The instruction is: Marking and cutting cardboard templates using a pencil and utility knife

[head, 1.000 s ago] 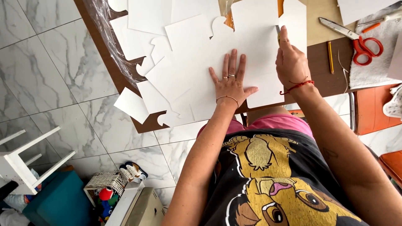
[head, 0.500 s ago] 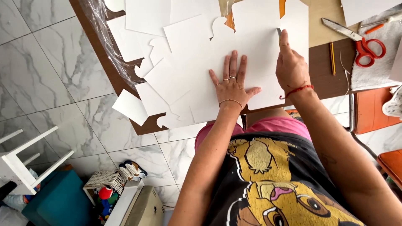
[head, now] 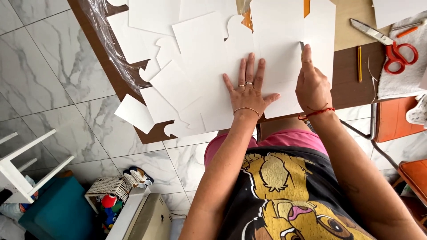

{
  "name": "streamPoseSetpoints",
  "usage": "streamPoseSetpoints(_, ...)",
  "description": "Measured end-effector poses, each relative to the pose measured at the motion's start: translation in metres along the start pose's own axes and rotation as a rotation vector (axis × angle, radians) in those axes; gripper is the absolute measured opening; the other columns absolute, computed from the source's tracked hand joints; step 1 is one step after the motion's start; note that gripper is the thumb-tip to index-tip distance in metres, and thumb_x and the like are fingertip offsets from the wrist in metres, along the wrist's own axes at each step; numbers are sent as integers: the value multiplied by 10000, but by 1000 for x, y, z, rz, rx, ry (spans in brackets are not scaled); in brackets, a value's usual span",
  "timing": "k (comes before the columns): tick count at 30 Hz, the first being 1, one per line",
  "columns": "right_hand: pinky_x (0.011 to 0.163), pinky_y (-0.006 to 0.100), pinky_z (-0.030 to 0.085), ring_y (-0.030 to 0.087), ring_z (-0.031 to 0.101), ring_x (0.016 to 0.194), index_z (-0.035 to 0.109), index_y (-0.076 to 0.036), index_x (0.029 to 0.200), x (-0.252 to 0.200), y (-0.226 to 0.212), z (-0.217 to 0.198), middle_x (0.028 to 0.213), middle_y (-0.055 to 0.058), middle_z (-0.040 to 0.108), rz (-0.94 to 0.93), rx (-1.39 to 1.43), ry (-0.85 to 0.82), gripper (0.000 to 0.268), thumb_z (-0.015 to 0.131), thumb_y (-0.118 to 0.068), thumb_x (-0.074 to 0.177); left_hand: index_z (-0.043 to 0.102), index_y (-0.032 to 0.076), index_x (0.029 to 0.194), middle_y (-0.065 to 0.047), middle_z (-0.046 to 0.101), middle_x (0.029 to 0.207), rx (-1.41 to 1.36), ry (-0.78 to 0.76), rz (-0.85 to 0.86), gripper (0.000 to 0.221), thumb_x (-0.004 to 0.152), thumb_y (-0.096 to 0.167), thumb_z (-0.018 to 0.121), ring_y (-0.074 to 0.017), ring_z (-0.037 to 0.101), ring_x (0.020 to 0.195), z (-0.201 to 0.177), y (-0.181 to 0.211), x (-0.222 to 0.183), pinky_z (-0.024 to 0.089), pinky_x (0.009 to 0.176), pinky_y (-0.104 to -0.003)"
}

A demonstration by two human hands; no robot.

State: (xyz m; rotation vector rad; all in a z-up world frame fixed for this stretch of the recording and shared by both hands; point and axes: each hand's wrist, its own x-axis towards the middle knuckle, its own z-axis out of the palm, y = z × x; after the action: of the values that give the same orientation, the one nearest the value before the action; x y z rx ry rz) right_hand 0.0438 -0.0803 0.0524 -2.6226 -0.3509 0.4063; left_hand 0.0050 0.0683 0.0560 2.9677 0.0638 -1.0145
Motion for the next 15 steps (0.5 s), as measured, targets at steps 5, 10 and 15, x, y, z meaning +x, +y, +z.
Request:
streamPoseSetpoints(5, 658, 510, 505, 425, 581, 817, 318, -120, 1371, -8, -5, 2, 917, 262, 596, 104, -67, -2, 463, 373, -50, 917, -143, 218, 1378, -49, -218, 1428, -142, -30, 32, 919, 811, 725, 372, -201, -210, 1313, -2, -1, -1, -48, 1018, -623)
streamPoseSetpoints(10, 684, 529, 488, 430, 568, 838, 313, -138, 1372, -21, -7, 1, 956, 261, 586, 174, -44, -46, 467, 366, -69, 914, -133, 214, 1383, -55, -196, 1436, -106, -41, 24, 917, 822, 731, 376, -208, -194, 1314, -5, -2, -3, -44, 1014, -621)
streamPoseSetpoints(15, 677, 535, 484, 436, 571, 803, 307, -167, 1377, -33, -1, 5, 935, 253, 589, 206, -55, -72, 466, 360, -100, 919, -129, 219, 1385, -50, -202, 1434, -125, -34, 21, 924, 815, 737, 380, -204, -195, 1315, -5, -2, -4, -53, 1019, -617)
